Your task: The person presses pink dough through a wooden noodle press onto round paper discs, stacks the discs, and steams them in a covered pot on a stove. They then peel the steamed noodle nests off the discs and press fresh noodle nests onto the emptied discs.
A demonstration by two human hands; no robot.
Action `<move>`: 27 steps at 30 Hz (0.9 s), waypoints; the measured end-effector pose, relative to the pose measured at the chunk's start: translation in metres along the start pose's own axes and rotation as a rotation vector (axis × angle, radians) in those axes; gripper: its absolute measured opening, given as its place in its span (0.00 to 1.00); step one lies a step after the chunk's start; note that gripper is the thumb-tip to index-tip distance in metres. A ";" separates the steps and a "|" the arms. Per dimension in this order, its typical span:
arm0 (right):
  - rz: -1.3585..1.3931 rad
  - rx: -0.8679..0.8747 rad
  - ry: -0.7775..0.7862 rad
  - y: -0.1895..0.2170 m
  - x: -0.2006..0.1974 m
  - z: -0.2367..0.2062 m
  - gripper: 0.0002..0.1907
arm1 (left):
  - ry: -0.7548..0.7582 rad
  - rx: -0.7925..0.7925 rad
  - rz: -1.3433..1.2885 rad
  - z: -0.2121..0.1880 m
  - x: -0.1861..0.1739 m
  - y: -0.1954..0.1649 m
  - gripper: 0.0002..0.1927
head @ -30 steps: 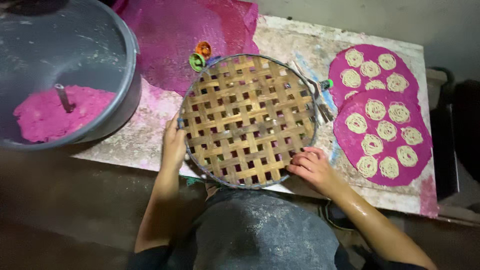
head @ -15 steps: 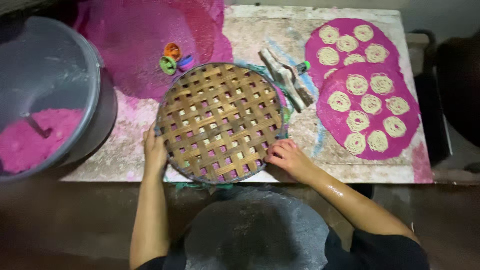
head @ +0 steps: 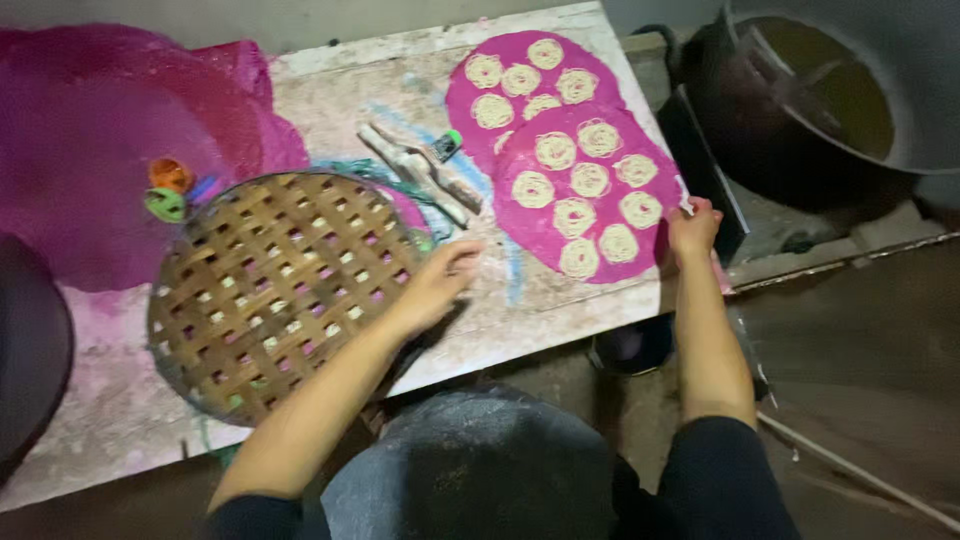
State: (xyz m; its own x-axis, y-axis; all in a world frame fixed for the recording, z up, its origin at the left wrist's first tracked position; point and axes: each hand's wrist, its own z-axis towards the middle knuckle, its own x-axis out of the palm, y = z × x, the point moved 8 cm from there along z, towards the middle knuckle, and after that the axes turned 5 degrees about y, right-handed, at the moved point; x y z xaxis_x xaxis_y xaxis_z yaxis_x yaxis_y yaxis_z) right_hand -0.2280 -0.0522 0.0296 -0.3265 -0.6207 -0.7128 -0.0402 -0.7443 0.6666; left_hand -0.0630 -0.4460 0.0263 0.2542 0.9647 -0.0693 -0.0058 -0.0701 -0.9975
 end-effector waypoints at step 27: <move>0.398 0.048 0.259 0.018 0.004 0.074 0.08 | -0.815 -0.665 0.404 0.166 0.034 0.030 0.29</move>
State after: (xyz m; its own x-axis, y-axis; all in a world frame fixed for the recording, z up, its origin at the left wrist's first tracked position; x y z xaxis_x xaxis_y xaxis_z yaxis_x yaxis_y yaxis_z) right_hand -0.3003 -0.0502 0.0551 -0.0795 -0.9009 -0.4268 -0.0054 -0.4277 0.9039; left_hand -0.2152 -0.3731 -0.0082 -0.3588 0.7011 -0.6162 0.6337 -0.3017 -0.7123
